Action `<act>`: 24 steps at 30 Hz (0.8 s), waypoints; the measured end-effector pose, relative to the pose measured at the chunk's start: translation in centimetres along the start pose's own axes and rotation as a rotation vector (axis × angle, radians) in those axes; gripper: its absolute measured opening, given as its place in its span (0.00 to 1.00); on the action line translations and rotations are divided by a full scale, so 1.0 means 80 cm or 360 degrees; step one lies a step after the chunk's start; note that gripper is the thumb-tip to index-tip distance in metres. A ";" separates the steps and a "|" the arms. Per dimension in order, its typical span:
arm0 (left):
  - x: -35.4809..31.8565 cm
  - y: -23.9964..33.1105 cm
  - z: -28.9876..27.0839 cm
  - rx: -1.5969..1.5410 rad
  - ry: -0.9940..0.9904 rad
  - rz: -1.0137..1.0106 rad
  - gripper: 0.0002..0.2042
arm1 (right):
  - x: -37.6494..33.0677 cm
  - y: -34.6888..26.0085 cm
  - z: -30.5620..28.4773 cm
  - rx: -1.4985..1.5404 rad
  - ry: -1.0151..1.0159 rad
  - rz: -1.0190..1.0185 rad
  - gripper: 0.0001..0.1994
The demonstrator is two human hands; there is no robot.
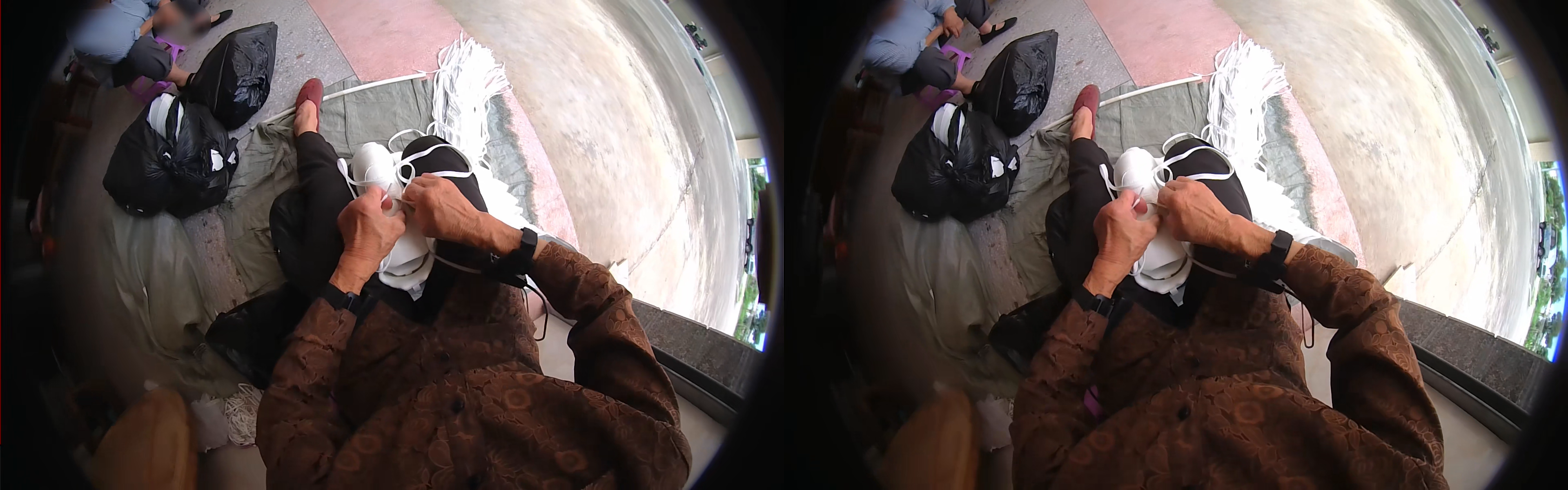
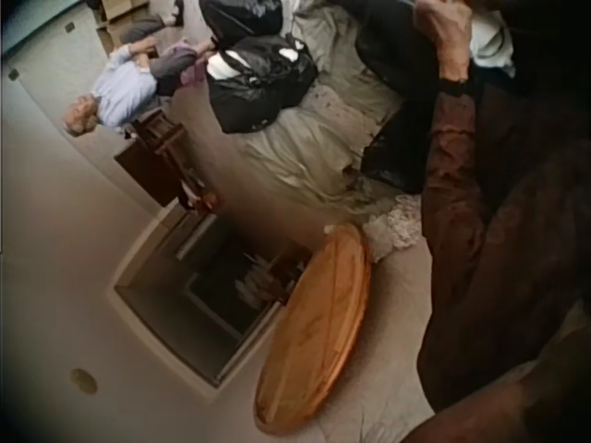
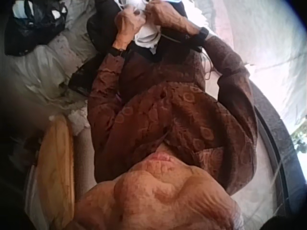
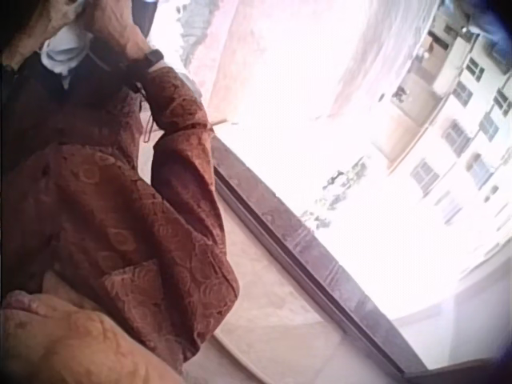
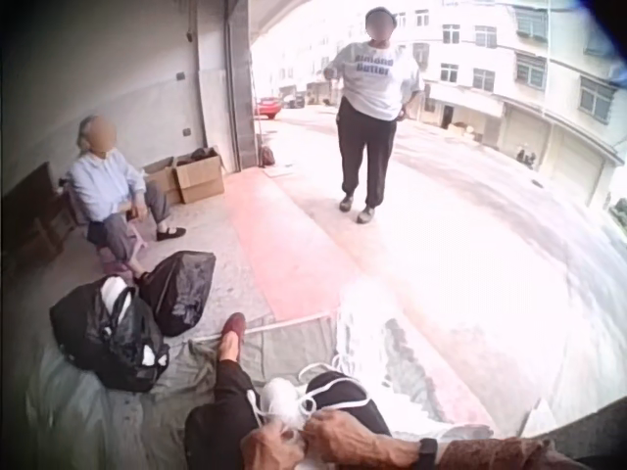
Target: Lacing a white shoe component by hand.
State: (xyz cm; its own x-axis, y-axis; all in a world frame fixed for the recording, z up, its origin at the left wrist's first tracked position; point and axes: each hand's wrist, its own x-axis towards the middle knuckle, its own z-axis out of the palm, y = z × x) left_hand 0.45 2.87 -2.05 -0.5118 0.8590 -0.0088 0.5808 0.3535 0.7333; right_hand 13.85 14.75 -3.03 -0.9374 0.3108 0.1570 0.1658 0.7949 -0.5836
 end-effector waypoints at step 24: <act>-0.040 0.039 -0.039 0.0832 -0.0178 0.0381 0.09 | -0.032 -0.046 -0.015 0.0029 0.0447 0.0142 0.17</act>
State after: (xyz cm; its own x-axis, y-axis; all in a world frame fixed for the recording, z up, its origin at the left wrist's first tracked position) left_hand 1.96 0.05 2.37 -0.2744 0.9613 0.0235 0.9218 0.2560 0.2912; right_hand 16.04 11.68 -0.34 -0.7975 0.5131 0.3174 0.2357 0.7493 -0.6189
